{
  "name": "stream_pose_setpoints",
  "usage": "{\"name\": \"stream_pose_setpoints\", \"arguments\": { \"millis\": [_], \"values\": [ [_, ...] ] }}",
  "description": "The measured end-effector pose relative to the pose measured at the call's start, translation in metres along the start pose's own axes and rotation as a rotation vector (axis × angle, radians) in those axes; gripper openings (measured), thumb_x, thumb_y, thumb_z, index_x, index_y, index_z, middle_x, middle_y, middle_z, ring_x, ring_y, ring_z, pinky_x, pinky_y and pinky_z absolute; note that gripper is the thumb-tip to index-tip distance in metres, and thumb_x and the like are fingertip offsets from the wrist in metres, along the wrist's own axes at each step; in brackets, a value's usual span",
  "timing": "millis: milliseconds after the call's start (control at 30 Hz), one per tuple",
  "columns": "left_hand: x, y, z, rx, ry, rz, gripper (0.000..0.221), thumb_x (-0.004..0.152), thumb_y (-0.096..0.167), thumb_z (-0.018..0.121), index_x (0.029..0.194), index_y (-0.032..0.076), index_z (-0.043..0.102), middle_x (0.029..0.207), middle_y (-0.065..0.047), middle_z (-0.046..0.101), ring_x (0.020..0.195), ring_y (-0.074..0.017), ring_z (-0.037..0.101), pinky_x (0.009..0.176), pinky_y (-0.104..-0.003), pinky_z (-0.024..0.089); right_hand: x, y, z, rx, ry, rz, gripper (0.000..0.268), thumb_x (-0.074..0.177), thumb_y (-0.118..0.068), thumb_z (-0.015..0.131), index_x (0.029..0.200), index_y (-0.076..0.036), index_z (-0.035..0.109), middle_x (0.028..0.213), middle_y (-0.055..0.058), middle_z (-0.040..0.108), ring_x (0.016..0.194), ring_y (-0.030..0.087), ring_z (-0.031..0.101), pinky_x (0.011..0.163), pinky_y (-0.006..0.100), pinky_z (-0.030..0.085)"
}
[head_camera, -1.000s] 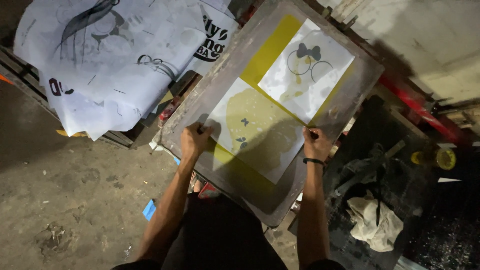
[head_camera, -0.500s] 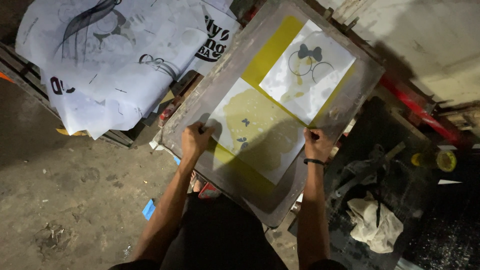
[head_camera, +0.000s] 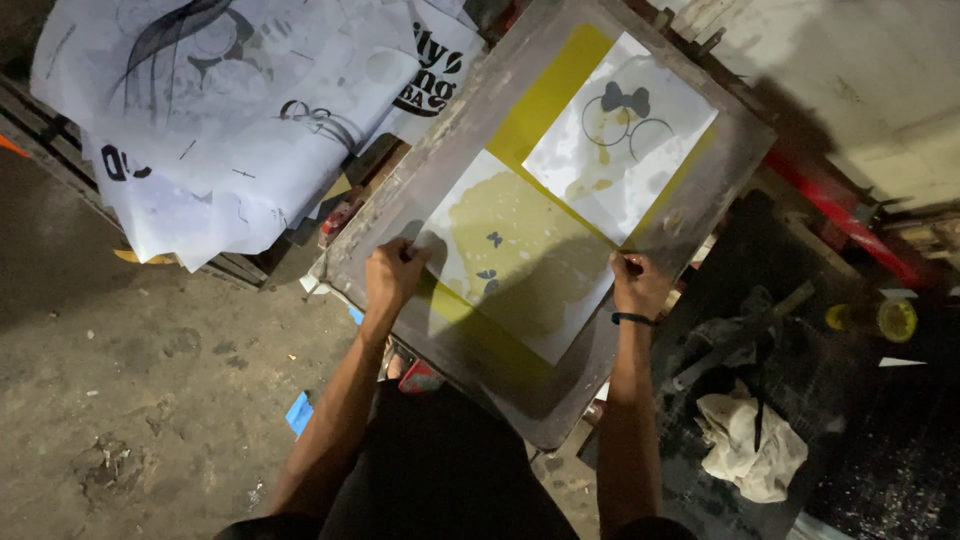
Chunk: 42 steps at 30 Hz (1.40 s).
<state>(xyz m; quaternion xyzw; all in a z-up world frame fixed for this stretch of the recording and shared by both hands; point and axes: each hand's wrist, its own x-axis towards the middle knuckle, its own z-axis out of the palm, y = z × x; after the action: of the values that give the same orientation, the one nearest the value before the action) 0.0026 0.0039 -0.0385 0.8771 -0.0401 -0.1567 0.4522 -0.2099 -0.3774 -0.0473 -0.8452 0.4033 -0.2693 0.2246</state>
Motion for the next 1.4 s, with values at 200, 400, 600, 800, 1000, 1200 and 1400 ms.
{"name": "stream_pose_setpoints", "arguments": {
  "millis": [200,400,600,800,1000,1200,1400],
  "values": [
    [0.003,-0.009,0.0,-0.041,0.014,0.012,0.032,0.083,0.035,0.08,0.084,0.003,0.075,0.068,-0.018,0.068,0.061,-0.0327,0.067,0.058,-0.041,0.05,0.003,0.003,-0.002,-0.026,-0.029,-0.03,0.036,0.084,-0.045,0.089,0.092,-0.012,0.077,0.079,0.015,0.074,0.081,0.033,0.075,0.073,0.04,0.06],
    [-0.003,-0.005,-0.004,-0.06,0.041,0.019,0.037,0.076,0.039,0.084,0.082,0.004,0.073,0.071,-0.018,0.069,0.066,-0.0356,0.069,0.061,-0.042,0.051,0.002,-0.002,-0.009,-0.003,-0.054,-0.072,0.042,0.089,-0.045,0.087,0.09,-0.006,0.072,0.077,0.019,0.072,0.079,0.035,0.074,0.073,0.043,0.059],
    [0.002,-0.013,0.005,-0.044,0.066,-0.006,0.035,0.077,0.038,0.085,0.082,0.005,0.075,0.071,-0.015,0.071,0.068,-0.0327,0.071,0.062,-0.04,0.052,0.004,-0.002,-0.005,-0.003,-0.045,-0.059,0.029,0.088,-0.029,0.09,0.09,-0.005,0.074,0.077,0.019,0.072,0.076,0.034,0.074,0.07,0.041,0.06],
    [-0.003,0.002,0.002,-0.047,0.084,-0.007,0.036,0.077,0.038,0.085,0.085,0.005,0.075,0.075,-0.017,0.073,0.074,-0.0378,0.074,0.064,-0.043,0.054,0.001,0.008,0.002,0.007,0.0,-0.044,0.024,0.084,-0.032,0.091,0.087,-0.014,0.075,0.075,0.01,0.073,0.073,0.025,0.074,0.068,0.035,0.058],
    [-0.005,0.004,0.0,-0.069,0.095,-0.017,0.038,0.078,0.041,0.085,0.087,0.005,0.076,0.077,-0.016,0.073,0.077,-0.0381,0.074,0.065,-0.044,0.055,0.001,0.007,0.001,-0.021,-0.005,-0.018,0.027,0.083,-0.037,0.09,0.087,-0.016,0.074,0.076,0.007,0.074,0.075,0.025,0.075,0.07,0.036,0.06],
    [-0.004,-0.002,0.005,-0.13,0.154,-0.001,0.029,0.078,0.032,0.085,0.083,0.006,0.074,0.072,-0.012,0.072,0.071,-0.0319,0.073,0.061,-0.04,0.053,0.002,0.018,0.008,-0.054,0.023,-0.103,0.031,0.082,-0.041,0.091,0.086,-0.014,0.075,0.072,0.012,0.072,0.073,0.034,0.074,0.066,0.041,0.059],
    [-0.001,-0.002,0.005,-0.074,0.169,-0.016,0.027,0.078,0.03,0.084,0.086,0.005,0.076,0.073,-0.015,0.073,0.073,-0.0358,0.074,0.062,-0.042,0.054,0.001,0.015,0.005,-0.01,0.009,-0.094,0.026,0.083,-0.041,0.09,0.085,-0.018,0.076,0.071,0.006,0.07,0.073,0.027,0.073,0.067,0.034,0.058]
  ]
}}
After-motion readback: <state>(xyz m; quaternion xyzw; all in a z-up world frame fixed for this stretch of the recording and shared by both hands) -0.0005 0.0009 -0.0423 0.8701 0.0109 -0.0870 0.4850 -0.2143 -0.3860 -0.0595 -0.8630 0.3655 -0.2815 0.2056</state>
